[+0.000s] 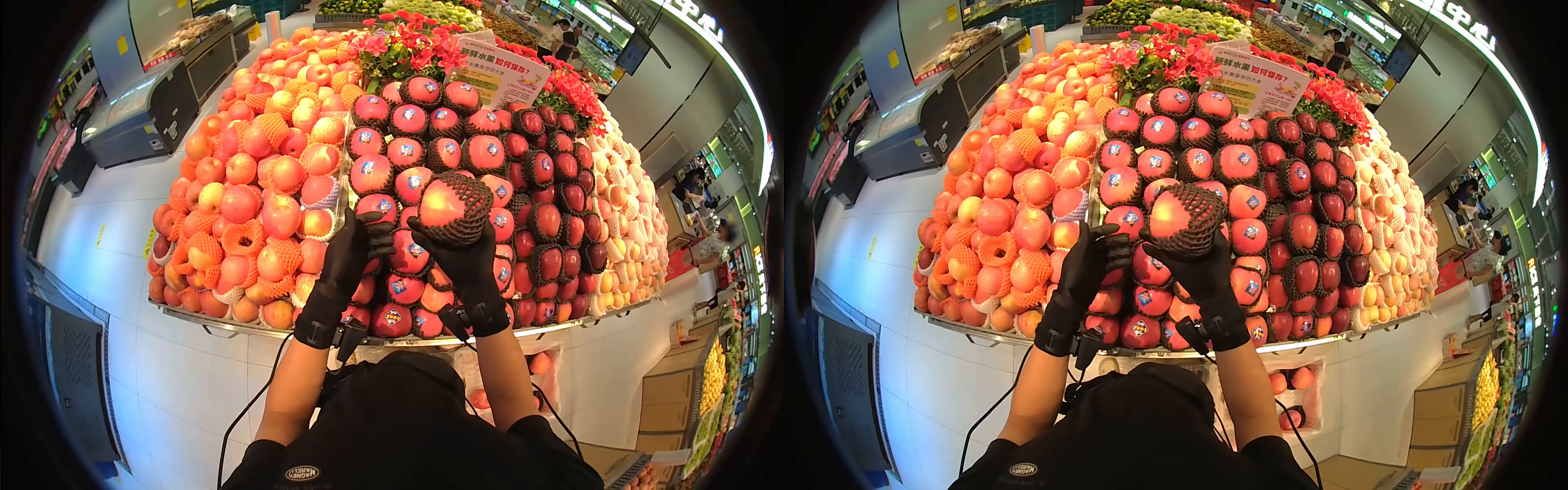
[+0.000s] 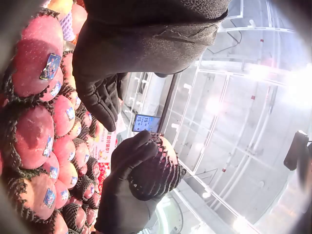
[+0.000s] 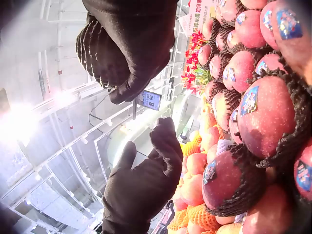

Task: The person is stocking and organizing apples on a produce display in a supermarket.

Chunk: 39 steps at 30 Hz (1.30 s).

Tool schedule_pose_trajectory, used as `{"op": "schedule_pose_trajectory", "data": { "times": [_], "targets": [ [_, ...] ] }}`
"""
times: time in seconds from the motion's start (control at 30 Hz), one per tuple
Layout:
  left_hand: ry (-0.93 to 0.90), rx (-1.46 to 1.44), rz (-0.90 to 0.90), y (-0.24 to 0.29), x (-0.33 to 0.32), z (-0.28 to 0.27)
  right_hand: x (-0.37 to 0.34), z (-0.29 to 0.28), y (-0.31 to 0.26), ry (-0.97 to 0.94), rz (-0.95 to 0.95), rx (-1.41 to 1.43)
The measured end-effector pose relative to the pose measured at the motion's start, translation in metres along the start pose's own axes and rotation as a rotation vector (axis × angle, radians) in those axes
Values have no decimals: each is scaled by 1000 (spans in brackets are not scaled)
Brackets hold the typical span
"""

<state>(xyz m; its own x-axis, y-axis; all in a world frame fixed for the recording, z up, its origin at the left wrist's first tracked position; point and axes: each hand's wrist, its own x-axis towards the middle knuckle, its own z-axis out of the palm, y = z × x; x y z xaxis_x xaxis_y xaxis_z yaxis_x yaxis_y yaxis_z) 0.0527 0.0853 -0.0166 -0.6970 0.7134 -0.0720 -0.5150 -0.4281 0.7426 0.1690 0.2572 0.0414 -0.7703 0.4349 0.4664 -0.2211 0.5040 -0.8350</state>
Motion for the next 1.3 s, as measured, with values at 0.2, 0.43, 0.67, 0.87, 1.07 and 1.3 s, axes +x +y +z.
{"op": "schedule_pose_trajectory", "data": {
  "times": [0.2, 0.43, 0.67, 0.87, 1.07, 1.3],
  "targets": [
    [-33, -53, -60, -7, 2, 5, 3, -4, 31, -9, 101, 244],
    [-258, -348, -87, -11, 1, 35, 1, -4, 2, -177, -76, 29],
    [-226, 363, 517, -41, 0, 20, -8, 1, -6, -397, -12, -106],
    [-313, 103, 302, -53, -2, 26, -12, -22, -10, -477, 57, -165],
    [-213, 388, 330, -62, -8, 37, -39, -20, 7, -436, -20, -156],
    [-121, 190, 8, -65, -6, 49, -37, -45, 10, -277, 62, -144]
  ]
}}
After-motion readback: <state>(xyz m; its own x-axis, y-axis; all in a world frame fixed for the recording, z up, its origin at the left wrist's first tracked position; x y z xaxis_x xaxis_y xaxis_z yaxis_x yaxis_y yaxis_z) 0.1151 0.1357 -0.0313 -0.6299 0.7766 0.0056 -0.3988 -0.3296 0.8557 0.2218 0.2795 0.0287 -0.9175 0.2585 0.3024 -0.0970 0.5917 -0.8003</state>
